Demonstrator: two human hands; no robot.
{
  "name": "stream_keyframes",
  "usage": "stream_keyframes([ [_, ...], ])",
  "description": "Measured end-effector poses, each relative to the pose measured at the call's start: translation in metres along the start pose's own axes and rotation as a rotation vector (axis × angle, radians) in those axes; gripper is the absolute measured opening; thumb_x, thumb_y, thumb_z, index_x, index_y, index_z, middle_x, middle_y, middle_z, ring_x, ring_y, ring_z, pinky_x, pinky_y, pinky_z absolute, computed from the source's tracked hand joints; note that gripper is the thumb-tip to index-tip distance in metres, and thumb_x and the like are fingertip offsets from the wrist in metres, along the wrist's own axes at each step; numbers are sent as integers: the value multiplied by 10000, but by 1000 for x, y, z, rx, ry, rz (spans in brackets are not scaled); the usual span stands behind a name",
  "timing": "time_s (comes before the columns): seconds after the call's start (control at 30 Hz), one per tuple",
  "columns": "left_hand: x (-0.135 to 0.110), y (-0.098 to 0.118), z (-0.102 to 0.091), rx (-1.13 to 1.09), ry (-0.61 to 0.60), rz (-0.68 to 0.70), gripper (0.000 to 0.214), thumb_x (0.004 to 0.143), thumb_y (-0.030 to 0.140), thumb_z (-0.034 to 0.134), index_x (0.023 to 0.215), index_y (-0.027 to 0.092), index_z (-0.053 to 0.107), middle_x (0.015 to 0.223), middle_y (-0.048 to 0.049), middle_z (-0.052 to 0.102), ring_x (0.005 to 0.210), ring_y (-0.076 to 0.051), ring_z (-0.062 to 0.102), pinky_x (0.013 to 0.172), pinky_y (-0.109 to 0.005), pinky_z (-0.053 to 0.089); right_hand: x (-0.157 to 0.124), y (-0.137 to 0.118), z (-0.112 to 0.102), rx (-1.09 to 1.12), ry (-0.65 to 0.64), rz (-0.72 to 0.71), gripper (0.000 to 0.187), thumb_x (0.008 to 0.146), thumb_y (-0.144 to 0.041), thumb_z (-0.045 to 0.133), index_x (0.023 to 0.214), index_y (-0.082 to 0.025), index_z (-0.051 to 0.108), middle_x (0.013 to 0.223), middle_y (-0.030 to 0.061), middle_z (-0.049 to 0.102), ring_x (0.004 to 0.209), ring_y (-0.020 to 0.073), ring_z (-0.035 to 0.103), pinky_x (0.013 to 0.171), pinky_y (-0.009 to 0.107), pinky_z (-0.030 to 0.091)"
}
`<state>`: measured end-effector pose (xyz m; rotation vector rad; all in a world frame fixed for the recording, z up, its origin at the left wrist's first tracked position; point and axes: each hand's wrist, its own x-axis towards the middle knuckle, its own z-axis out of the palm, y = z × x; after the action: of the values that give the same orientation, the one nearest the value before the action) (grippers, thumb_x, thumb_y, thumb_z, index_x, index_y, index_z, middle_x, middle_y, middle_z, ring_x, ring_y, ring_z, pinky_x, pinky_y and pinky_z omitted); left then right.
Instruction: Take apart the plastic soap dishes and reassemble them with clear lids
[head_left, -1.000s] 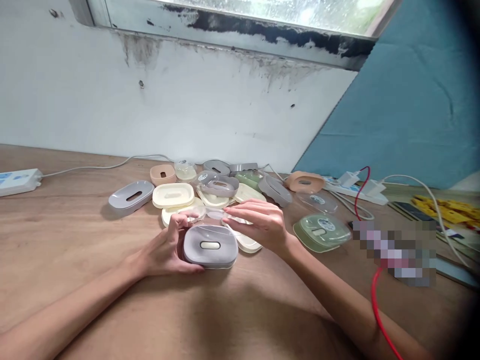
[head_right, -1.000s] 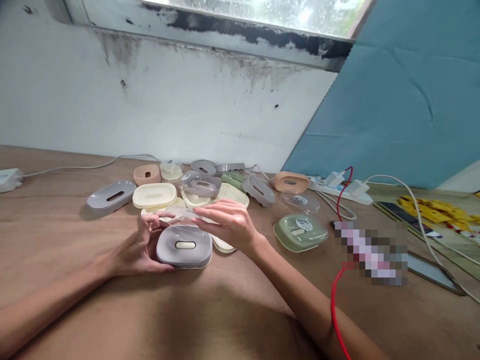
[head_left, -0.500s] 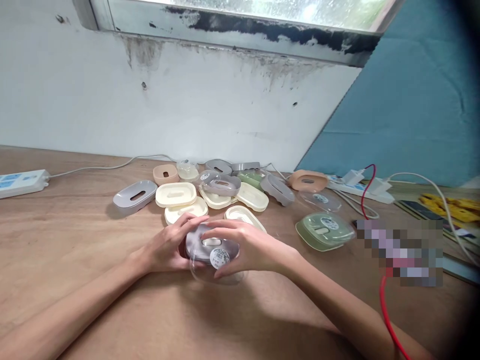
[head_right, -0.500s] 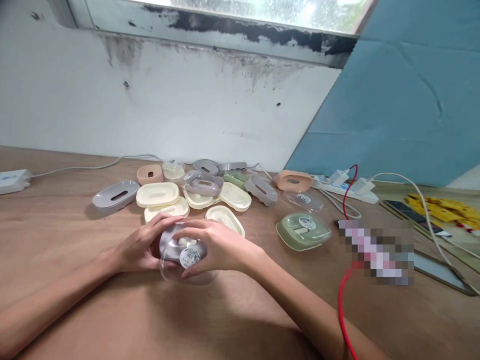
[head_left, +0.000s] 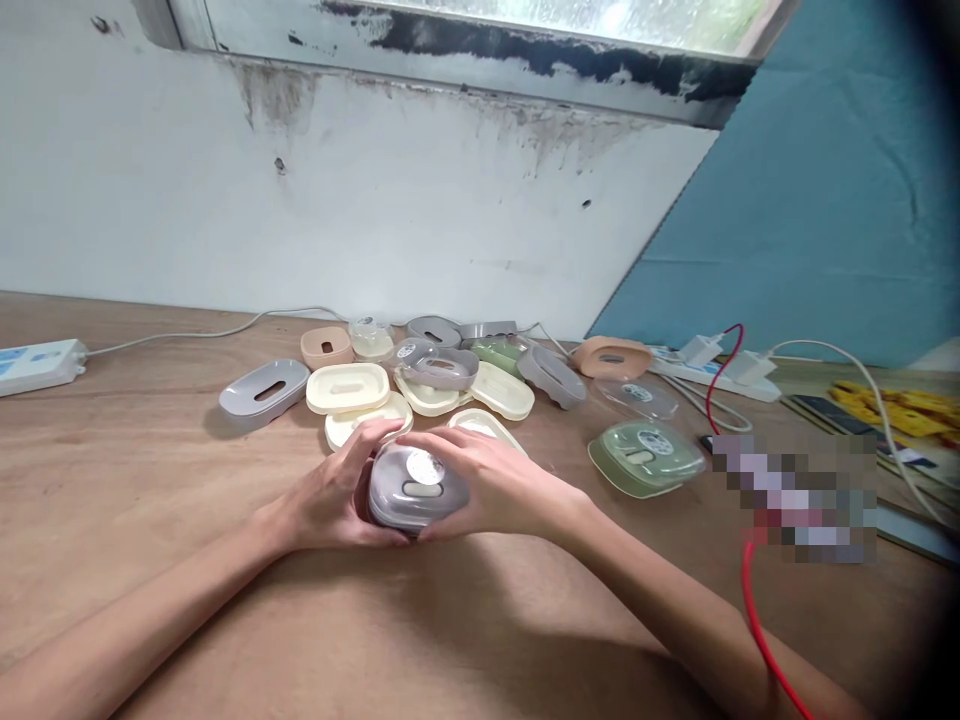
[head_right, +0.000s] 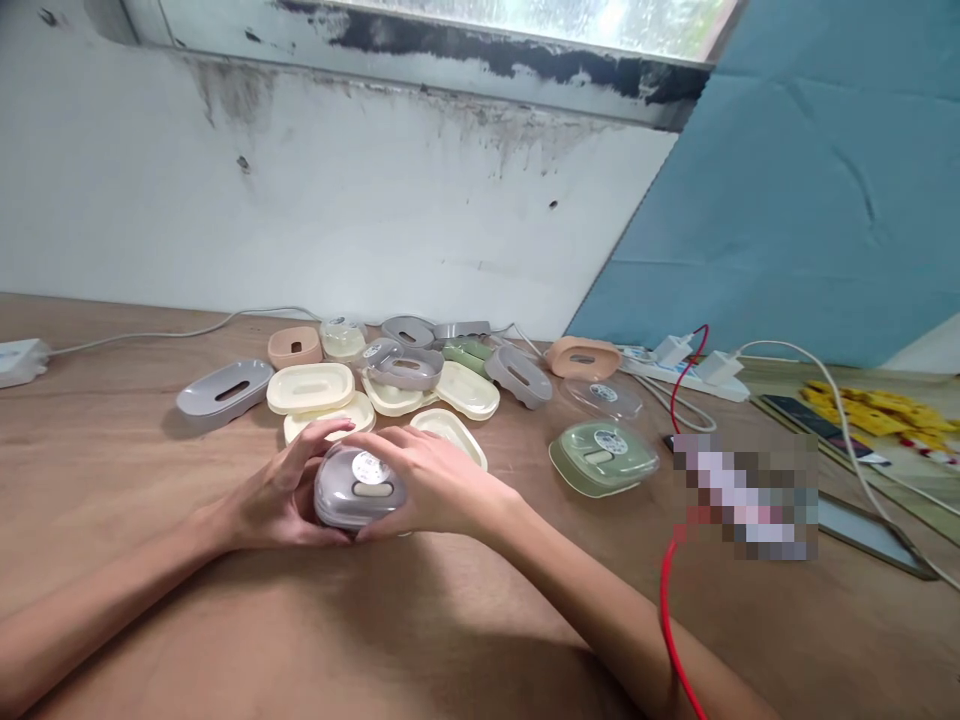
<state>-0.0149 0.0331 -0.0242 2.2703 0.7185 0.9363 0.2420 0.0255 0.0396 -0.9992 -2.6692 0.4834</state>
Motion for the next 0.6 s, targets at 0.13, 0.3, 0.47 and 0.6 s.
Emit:
stream_keyframes([
  [0.13, -1, 0, 1, 27, -13, 5, 1192, 653, 424, 946, 1585, 324, 210, 1574, -167, 356, 1386, -414, 517, 1140, -566, 505, 0, 4, 2, 47, -40, -21, 865, 763, -499, 843, 1520, -321, 463, 1522, 99, 535, 1278, 329, 569, 999, 458, 493],
  [0.3, -1, 0, 2, 56, -4, 17, 1142, 689, 381, 922, 1581, 310, 213, 1569, -167, 357, 1393, -402, 515, 1142, -551, 513, -2, 5, 5, 75, -46, -21, 948, 754, -452, 843, 1572, -318, 383, 1528, 112, 513, 1287, 331, 556, 1017, 464, 496],
  [0.47, -1, 1, 3, 23, 5, 7, 1111, 695, 361, 911, 1572, 283, 234, 1552, -177, 385, 1396, -402, 517, 1138, -564, 512, -4, 1, 10, -34, -84, -34, 984, 842, -473, 765, 1650, -296, 232, 1567, 167, 424, 1316, 365, 515, 1014, 509, 497],
  [0.6, -2, -2, 2, -23, 22, 3, 1144, 657, 393, 948, 1561, 294, 255, 1564, -183, 386, 1354, -388, 567, 1123, -555, 528, -3, 5, 13, -43, -95, -51, 981, 868, -591, 729, 1658, -355, 196, 1599, 158, 376, 1363, 361, 479, 1062, 530, 466],
])
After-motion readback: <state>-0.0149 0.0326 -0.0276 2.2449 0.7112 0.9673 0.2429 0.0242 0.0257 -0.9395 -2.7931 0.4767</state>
